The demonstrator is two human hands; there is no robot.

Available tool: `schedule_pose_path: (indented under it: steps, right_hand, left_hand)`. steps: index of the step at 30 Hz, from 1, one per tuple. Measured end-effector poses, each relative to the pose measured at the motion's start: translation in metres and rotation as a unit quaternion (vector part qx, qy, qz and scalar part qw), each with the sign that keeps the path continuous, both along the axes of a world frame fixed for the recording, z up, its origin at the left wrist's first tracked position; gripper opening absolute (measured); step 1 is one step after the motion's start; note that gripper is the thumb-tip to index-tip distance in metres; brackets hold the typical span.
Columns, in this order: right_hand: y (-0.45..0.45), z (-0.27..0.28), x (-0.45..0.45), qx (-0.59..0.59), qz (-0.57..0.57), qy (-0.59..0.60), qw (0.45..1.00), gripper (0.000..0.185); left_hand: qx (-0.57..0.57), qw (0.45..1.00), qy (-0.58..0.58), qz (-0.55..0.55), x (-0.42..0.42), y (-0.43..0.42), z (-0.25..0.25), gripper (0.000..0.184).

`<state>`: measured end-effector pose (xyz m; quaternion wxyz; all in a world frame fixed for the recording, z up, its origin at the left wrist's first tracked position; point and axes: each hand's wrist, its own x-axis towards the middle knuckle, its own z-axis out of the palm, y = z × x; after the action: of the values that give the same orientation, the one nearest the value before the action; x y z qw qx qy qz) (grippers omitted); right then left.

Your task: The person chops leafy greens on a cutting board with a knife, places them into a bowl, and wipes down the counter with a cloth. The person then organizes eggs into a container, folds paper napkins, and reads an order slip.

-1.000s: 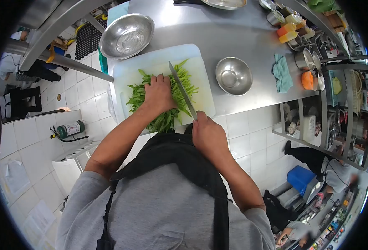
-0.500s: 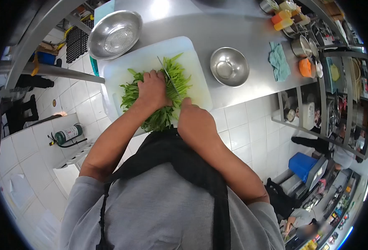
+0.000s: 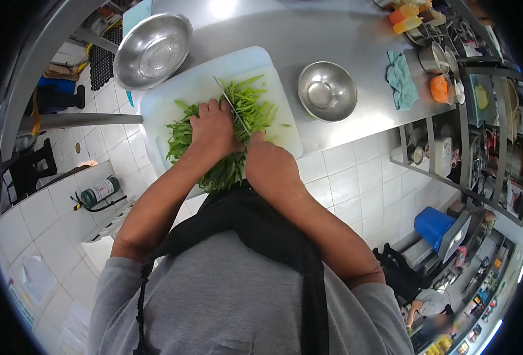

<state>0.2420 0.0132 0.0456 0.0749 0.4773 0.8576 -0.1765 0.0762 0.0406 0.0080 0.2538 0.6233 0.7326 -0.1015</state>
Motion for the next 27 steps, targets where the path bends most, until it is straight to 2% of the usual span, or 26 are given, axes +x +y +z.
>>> schedule_pose_path:
  steps: [2,11,14,17,19,24,27]
  right_hand:
    - [-0.002,-0.005,-0.001,-0.009,-0.008,-0.019,1.0,0.018]
    - [0.004,-0.055,0.007,0.033,-0.01,0.059,0.998,0.019]
    - [0.017,-0.06,0.016,-0.04,-0.054,0.088,0.994,0.018]
    - [0.033,-0.072,0.037,-0.06,-0.062,0.198,0.976,0.019]
    - [0.032,-0.059,0.039,-0.072,-0.072,0.193,0.976,0.02]
    - [0.006,-0.005,0.031,-0.084,-0.122,0.225,0.963,0.021]
    - [-0.006,0.007,0.026,-0.081,-0.132,0.235,0.96,0.021]
  left_hand:
    - [0.003,1.0,0.001,0.0,0.0,0.0,0.0,0.103]
    - [0.021,1.0,-0.007,0.008,0.001,-0.003,0.002,0.099]
    - [0.047,0.999,-0.021,0.014,0.0,-0.007,0.004,0.101]
    - [0.079,0.997,-0.026,0.012,-0.002,-0.016,-0.005,0.105]
    - [0.082,0.996,-0.027,0.016,-0.001,-0.017,-0.005,0.107]
    - [0.048,0.998,-0.029,0.032,-0.002,-0.012,-0.005,0.128]
    - [0.041,0.997,-0.052,0.047,-0.003,-0.013,0.002,0.144]
